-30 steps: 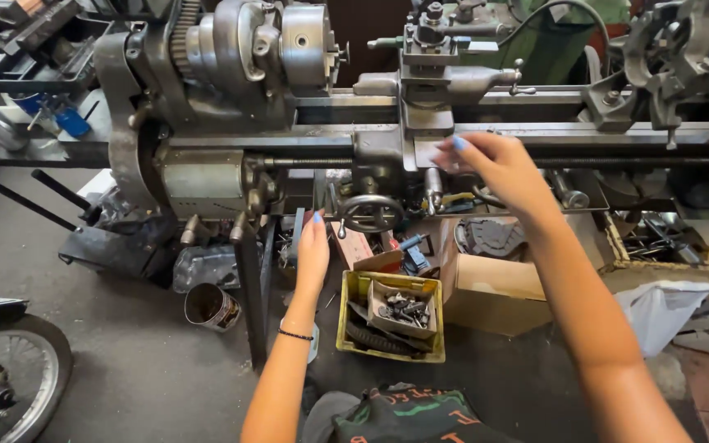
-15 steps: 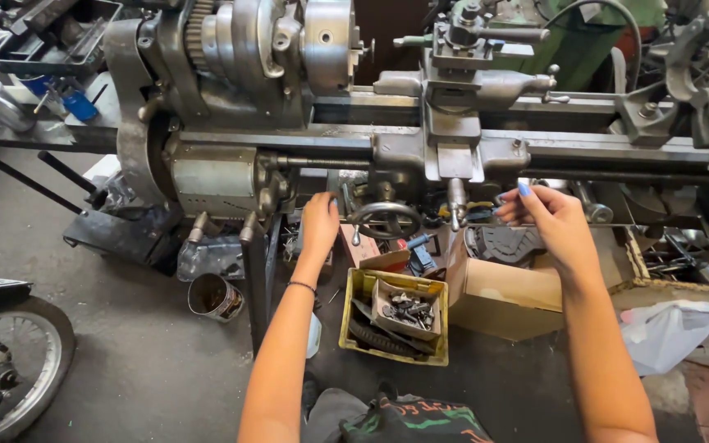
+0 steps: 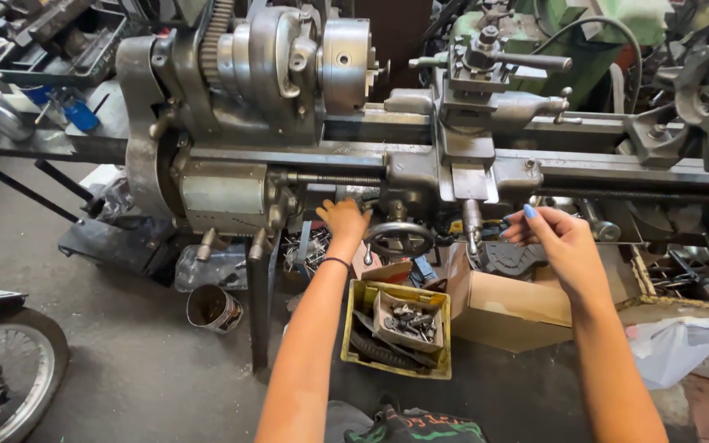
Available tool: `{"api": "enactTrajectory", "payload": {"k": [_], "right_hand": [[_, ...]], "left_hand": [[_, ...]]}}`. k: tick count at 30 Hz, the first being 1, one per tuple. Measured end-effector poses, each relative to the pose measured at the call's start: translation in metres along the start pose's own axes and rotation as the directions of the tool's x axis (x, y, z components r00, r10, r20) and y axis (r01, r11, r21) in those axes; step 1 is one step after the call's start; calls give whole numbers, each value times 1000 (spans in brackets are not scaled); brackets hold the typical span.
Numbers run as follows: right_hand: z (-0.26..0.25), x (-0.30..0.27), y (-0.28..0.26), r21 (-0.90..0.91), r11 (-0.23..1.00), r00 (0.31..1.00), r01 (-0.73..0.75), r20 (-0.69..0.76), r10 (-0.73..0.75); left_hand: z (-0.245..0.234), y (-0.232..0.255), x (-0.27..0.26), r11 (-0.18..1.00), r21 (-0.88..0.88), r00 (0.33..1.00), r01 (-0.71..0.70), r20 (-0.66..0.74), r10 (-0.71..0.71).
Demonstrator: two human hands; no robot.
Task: The person operates a metal lathe, using a wrench to tighten bolts on the chuck and turning handwheels to adjust the carriage. They then use a screwdriver to make fine adjustments to the chuck and retrieve a tool from a drawer.
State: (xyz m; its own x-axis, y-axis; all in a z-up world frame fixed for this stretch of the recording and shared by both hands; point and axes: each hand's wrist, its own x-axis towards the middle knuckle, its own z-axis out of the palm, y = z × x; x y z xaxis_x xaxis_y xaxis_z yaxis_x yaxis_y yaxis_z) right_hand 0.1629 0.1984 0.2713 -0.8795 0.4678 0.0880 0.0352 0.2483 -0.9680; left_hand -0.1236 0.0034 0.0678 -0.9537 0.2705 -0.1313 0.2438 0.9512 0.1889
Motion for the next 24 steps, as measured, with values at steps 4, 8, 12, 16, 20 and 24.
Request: {"api": "enactTrajectory", "payload": {"k": [4,8,12,16,20,24], "right_hand": [[6,-3,-13,-30,999,1000,-13,-1,13],[7,-3,-4,-24,997,997,71,-7,-71],[10,-3,-8,-71,985,988,154,-18,-156],[22,-3,-35,-242,949,977,204,-11,-213],[49,5,-73,-304,901,951,308,98,-292],[90,17,-101,-154,920,913,359,263,-312]], "left_hand": [[-31,17,7,980,174,929,96,337,-150],[36,-7,34,997,61,993,55,96,-61],[28,-32,11,988,-154,979,-26,-205,-7],[-47,-60,-56,920,-367,974,-139,-217,60],[-160,-68,-125,849,-502,978,-164,-197,72],[-254,-49,-172,645,-684,901,-340,-433,16]]}}
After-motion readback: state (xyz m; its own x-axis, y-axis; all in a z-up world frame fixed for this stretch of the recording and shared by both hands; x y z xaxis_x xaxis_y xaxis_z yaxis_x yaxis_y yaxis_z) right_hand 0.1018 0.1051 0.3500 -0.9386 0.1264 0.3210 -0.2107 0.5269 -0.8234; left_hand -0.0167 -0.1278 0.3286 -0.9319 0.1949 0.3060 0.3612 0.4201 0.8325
